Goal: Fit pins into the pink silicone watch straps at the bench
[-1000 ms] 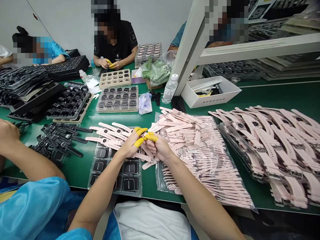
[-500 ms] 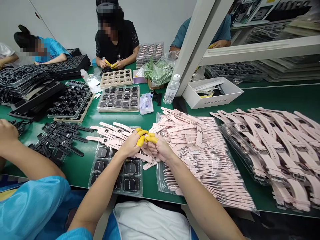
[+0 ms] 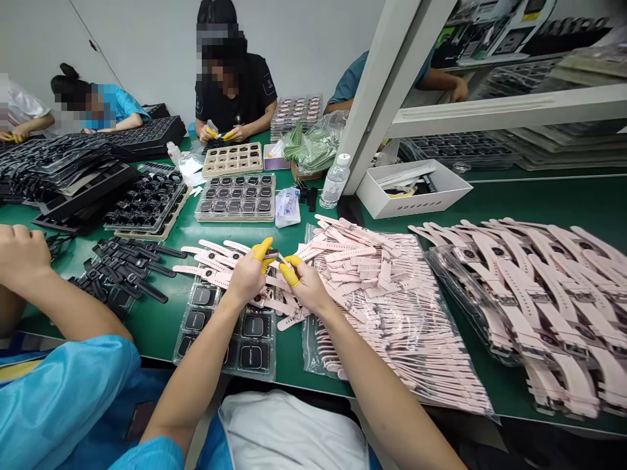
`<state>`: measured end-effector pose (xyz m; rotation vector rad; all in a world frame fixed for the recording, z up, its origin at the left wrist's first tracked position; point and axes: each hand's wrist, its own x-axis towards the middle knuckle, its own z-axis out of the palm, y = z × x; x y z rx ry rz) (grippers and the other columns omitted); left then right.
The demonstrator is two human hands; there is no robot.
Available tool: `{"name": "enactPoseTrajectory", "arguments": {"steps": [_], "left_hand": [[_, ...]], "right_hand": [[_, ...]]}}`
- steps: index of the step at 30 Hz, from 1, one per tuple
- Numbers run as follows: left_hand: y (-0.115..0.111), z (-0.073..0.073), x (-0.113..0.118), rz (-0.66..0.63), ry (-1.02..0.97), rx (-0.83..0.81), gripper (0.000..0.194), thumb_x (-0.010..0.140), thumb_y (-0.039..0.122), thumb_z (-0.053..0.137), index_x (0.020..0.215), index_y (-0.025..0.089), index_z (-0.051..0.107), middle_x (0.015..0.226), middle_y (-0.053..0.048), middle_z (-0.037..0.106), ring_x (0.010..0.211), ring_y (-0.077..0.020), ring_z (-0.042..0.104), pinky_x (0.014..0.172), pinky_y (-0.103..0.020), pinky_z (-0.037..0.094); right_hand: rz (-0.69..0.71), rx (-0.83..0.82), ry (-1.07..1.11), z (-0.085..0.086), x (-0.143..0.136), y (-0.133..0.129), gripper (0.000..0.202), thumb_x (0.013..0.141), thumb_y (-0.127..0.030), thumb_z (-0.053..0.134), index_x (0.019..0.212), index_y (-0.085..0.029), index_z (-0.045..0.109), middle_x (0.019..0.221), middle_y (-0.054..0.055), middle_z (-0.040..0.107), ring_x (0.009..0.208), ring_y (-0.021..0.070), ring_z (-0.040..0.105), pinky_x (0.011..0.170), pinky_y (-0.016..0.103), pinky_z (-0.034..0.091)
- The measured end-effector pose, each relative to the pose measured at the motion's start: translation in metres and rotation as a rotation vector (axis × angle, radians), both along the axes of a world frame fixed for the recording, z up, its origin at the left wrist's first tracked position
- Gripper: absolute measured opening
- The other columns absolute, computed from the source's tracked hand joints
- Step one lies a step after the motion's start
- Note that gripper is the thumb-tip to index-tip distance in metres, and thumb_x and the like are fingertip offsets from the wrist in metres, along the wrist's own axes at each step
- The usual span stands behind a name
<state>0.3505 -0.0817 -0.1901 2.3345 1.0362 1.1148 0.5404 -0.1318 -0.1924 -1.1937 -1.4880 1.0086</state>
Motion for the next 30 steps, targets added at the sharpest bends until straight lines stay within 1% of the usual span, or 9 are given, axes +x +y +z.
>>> {"name": "enactPoseTrajectory", "arguments": {"steps": [3,7,10,13,16,19,22,25,30], "left_hand": [[0.0,0.017,-0.013,0.036,0.208,-0.005,0.065,0.088,0.006,0.048,0.152,0.02,0.05,0.124,-0.014,0.071,0.111,-0.0266,0.071,0.098,-0.038,0.058],[-0.008,0.05,-0.032,0.15,0.587,-0.065,0.066,0.088,0.006,0.05,0.152,0.02,0.05,0.12,-0.013,0.073,0.104,-0.0285,0.072,0.089,-0.037,0.058],[-0.016,0.07,-0.051,0.172,0.78,-0.174,0.059,0.093,0.009,0.052,0.151,0.02,0.05,0.113,-0.011,0.075,0.099,-0.027,0.072,0.083,-0.033,0.056],[-0.023,0.082,-0.075,0.148,0.884,-0.207,0.043,0.096,0.014,0.054,0.138,0.021,0.06,0.105,-0.01,0.075,0.096,-0.0259,0.071,0.082,-0.032,0.054],[-0.029,0.086,-0.097,0.09,0.947,-0.173,0.028,0.098,0.016,0.051,0.118,0.02,0.071,0.104,-0.011,0.074,0.099,-0.0254,0.068,0.087,-0.033,0.052],[-0.033,0.084,-0.11,0.042,0.95,-0.217,0.025,0.098,0.017,0.05,0.108,0.018,0.072,0.101,-0.011,0.072,0.097,-0.0244,0.066,0.087,-0.033,0.05],[-0.035,0.08,-0.114,0.041,0.915,-0.342,0.024,0.099,0.02,0.048,0.111,0.017,0.069,0.099,-0.011,0.072,0.089,-0.0236,0.066,0.08,-0.032,0.049],[-0.035,0.077,-0.115,0.038,0.928,-0.446,0.023,0.099,0.021,0.047,0.112,0.018,0.066,0.098,-0.009,0.072,0.085,-0.0232,0.065,0.074,-0.03,0.047],[-0.032,0.073,-0.117,0.033,1.037,-0.456,0.025,0.099,0.019,0.045,0.108,0.018,0.069,0.104,-0.01,0.07,0.091,-0.0247,0.066,0.076,-0.031,0.046]], "right_hand": [[0.042,0.035,-0.044,0.002,0.002,0.0,0.022,0.1,-0.043,0.053,0.094,-0.024,0.062,0.078,-0.001,0.061,0.073,0.0194,0.055,0.069,0.031,0.04],[0.183,0.044,-0.182,0.004,0.003,-0.001,0.024,0.099,-0.038,0.048,0.084,-0.022,0.059,0.077,0.001,0.061,0.072,0.0203,0.055,0.069,0.031,0.039],[0.278,0.052,-0.332,0.006,0.001,-0.005,0.021,0.096,-0.031,0.047,0.08,-0.022,0.057,0.077,0.001,0.061,0.072,0.0198,0.053,0.068,0.031,0.038],[0.337,0.138,-0.445,0.008,-0.003,-0.01,0.016,0.09,-0.024,0.049,0.075,-0.022,0.055,0.082,0.002,0.059,0.074,0.019,0.052,0.067,0.03,0.037],[0.382,0.198,-0.496,0.008,-0.009,-0.015,0.012,0.086,-0.021,0.051,0.076,-0.021,0.057,0.085,0.003,0.058,0.073,0.0181,0.052,0.065,0.029,0.037],[0.404,0.214,-0.568,0.006,-0.017,-0.02,0.014,0.088,-0.021,0.051,0.08,-0.02,0.063,0.091,0.005,0.062,0.074,0.018,0.054,0.065,0.029,0.039],[0.378,0.197,-0.64,0.003,-0.028,-0.025,0.026,0.096,-0.019,0.044,0.108,-0.018,0.068,0.104,0.008,0.069,0.077,0.0195,0.059,0.068,0.03,0.042],[0.374,0.211,-0.729,0.002,-0.037,-0.03,0.038,0.101,-0.019,0.042,0.135,-0.016,0.059,0.115,0.011,0.072,0.083,0.0219,0.064,0.07,0.032,0.043],[0.457,0.297,-0.903,0.006,-0.044,-0.034,0.027,0.105,-0.025,0.044,0.118,-0.016,0.066,0.113,0.011,0.068,0.083,0.0216,0.065,0.064,0.032,0.04]]}}
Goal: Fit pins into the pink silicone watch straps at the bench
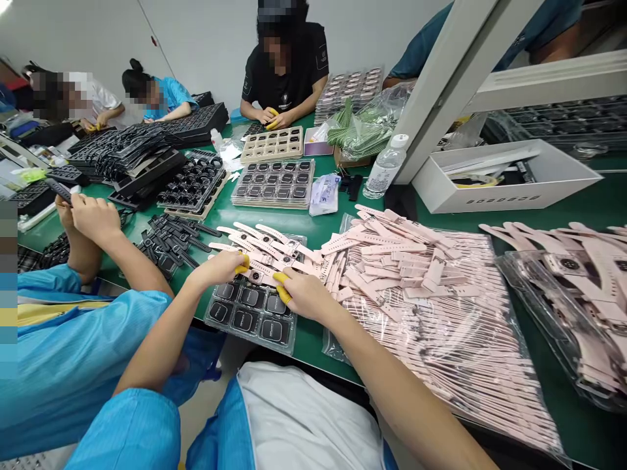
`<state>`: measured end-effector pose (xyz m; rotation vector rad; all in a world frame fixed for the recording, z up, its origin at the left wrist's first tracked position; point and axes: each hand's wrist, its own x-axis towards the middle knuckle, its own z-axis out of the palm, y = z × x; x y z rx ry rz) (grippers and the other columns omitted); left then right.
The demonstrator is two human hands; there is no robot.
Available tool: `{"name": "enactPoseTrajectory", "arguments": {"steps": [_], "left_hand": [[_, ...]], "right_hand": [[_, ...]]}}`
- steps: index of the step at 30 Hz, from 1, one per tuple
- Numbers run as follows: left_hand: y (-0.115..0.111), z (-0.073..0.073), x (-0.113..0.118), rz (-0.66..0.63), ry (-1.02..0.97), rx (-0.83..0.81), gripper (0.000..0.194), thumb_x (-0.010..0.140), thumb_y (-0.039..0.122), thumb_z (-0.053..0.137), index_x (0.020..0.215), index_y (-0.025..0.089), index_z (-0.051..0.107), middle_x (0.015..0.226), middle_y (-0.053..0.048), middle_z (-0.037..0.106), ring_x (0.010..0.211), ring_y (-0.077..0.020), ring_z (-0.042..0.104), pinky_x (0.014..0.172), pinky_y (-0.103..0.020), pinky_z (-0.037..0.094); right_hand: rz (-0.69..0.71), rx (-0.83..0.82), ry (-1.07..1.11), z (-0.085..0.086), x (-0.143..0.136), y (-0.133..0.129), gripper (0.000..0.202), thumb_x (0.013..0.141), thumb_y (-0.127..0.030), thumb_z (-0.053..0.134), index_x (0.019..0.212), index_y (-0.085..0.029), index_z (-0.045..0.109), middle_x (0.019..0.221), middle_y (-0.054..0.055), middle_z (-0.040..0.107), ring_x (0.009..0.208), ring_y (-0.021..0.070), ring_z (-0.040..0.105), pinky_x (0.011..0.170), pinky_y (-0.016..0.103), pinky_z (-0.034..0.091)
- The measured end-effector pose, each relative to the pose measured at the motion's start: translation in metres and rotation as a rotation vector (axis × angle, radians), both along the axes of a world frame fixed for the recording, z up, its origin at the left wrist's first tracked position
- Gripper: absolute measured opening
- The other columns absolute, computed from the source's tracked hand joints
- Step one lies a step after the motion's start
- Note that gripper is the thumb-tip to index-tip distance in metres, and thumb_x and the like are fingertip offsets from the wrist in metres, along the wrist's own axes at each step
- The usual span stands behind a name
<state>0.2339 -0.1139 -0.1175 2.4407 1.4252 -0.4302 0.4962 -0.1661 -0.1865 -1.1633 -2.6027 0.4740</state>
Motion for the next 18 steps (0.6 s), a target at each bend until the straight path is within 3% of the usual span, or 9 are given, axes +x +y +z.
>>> {"name": "enactPoseTrajectory", "arguments": {"steps": [5,11,15,18], "left_hand": [[0.003,-0.006,-0.004,-0.01,0.047,0.044,0.026,0.098,0.017,0.047,0.105,0.018,0.072,0.105,-0.01,0.065,0.088,-0.0239,0.065,0.076,-0.031,0.045],[0.012,-0.02,-0.005,-0.018,0.022,0.105,0.022,0.094,0.01,0.051,0.101,0.015,0.071,0.105,-0.012,0.063,0.088,-0.0257,0.063,0.084,-0.037,0.046],[0.006,-0.032,-0.003,0.046,0.014,0.169,0.015,0.095,0.014,0.056,0.103,0.015,0.069,0.11,-0.013,0.064,0.101,-0.0273,0.063,0.095,-0.04,0.047],[-0.01,-0.041,-0.005,0.121,0.022,0.268,0.02,0.101,0.023,0.055,0.113,0.015,0.068,0.119,-0.015,0.064,0.121,-0.031,0.057,0.11,-0.048,0.041]], "right_hand": [[0.022,0.016,-0.072,0.001,-0.002,0.0,0.026,0.105,-0.038,0.051,0.109,-0.017,0.066,0.111,0.011,0.065,0.079,0.0207,0.064,0.062,0.031,0.038],[-0.009,0.022,-0.1,0.003,-0.002,0.0,0.02,0.102,-0.028,0.051,0.107,-0.016,0.066,0.111,0.011,0.064,0.077,0.0196,0.063,0.059,0.031,0.036],[-0.03,0.046,-0.111,0.002,0.001,-0.003,0.014,0.095,-0.02,0.051,0.095,-0.016,0.065,0.103,0.009,0.064,0.073,0.0188,0.062,0.056,0.032,0.034],[-0.045,0.074,-0.061,-0.007,0.009,0.0,0.016,0.095,-0.021,0.048,0.091,-0.018,0.064,0.102,0.008,0.062,0.068,0.0178,0.061,0.054,0.032,0.035]]}}
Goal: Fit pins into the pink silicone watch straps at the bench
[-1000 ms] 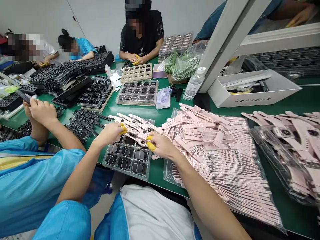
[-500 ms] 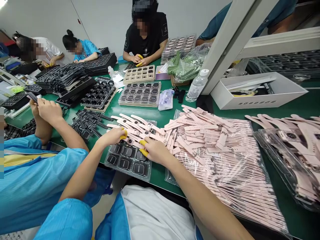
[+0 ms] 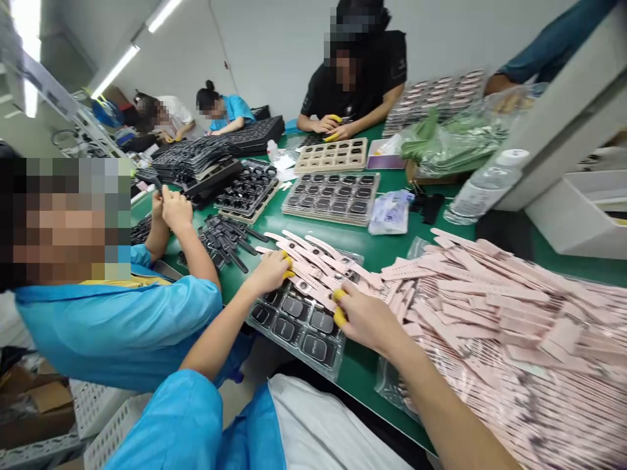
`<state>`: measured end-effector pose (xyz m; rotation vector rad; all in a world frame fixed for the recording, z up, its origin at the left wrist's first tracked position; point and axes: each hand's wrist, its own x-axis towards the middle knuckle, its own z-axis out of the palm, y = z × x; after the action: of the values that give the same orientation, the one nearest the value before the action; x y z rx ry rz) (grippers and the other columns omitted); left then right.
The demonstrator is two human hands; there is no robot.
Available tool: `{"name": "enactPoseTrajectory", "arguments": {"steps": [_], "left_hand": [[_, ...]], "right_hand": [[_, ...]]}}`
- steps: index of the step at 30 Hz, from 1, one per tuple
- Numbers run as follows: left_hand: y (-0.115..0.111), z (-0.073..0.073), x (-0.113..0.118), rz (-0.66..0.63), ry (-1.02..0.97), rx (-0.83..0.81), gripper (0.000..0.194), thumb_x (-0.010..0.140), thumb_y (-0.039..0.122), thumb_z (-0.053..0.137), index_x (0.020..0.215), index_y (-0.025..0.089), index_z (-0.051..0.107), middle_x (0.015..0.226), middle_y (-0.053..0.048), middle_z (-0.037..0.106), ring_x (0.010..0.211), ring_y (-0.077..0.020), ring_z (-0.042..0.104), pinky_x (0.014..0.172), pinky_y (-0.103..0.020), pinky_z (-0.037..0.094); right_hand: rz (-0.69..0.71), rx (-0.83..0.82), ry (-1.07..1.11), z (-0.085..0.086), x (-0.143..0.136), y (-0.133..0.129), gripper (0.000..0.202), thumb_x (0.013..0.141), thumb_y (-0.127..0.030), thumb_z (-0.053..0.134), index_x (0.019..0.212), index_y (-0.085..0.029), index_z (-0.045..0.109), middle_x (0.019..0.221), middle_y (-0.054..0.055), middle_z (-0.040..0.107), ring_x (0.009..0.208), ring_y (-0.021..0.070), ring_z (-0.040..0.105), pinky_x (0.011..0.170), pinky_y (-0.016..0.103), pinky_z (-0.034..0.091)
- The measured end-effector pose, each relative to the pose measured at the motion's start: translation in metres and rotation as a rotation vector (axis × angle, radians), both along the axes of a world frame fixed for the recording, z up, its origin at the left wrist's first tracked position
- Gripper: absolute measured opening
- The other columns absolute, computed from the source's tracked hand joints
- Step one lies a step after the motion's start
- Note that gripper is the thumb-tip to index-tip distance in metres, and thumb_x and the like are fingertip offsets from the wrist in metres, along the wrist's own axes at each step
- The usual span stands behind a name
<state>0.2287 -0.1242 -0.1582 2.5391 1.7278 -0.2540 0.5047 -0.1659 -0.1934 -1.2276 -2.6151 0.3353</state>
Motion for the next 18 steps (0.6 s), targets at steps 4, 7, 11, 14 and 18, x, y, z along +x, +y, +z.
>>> {"name": "enactPoseTrajectory", "arguments": {"steps": [4,7,11,14,18], "left_hand": [[-0.046,-0.016,-0.007,0.083,-0.178,0.247,0.031,0.103,0.033,0.056,0.128,0.016,0.063,0.142,-0.02,0.057,0.138,-0.0336,0.048,0.124,-0.058,0.03],[-0.092,-0.033,-0.011,0.119,-0.326,0.313,0.034,0.103,0.038,0.055,0.129,0.019,0.063,0.147,-0.019,0.056,0.139,-0.0329,0.048,0.124,-0.06,0.033],[-0.137,-0.064,-0.008,0.322,-0.415,0.423,0.032,0.104,0.036,0.048,0.126,0.024,0.067,0.14,-0.017,0.063,0.133,-0.0331,0.056,0.12,-0.062,0.037],[-0.152,-0.086,-0.006,0.493,-0.442,0.55,0.037,0.104,0.026,0.038,0.126,0.024,0.068,0.134,-0.017,0.068,0.129,-0.0336,0.059,0.112,-0.064,0.043],[-0.159,-0.109,-0.016,0.543,-0.456,0.581,0.042,0.105,0.026,0.034,0.135,0.019,0.062,0.144,-0.021,0.059,0.138,-0.0353,0.051,0.114,-0.063,0.04]], "right_hand": [[-0.051,0.038,0.134,-0.016,0.012,0.011,0.028,0.1,-0.035,0.045,0.1,-0.02,0.068,0.104,0.009,0.064,0.066,0.0196,0.064,0.054,0.033,0.043],[-0.086,0.043,0.24,-0.022,0.016,0.015,0.031,0.099,-0.043,0.046,0.104,-0.024,0.07,0.107,0.011,0.067,0.065,0.0221,0.065,0.055,0.036,0.049],[-0.062,0.016,0.343,-0.021,0.015,0.014,0.029,0.098,-0.041,0.046,0.101,-0.027,0.072,0.102,0.012,0.071,0.065,0.023,0.066,0.06,0.039,0.053],[-0.031,0.022,0.347,-0.01,0.012,0.015,0.029,0.099,-0.037,0.046,0.099,-0.024,0.071,0.099,0.011,0.072,0.073,0.0233,0.069,0.065,0.037,0.053],[-0.113,0.032,0.202,0.019,0.014,0.018,0.026,0.101,-0.032,0.049,0.103,-0.02,0.072,0.1,0.01,0.074,0.084,0.0234,0.07,0.072,0.033,0.051]]}}
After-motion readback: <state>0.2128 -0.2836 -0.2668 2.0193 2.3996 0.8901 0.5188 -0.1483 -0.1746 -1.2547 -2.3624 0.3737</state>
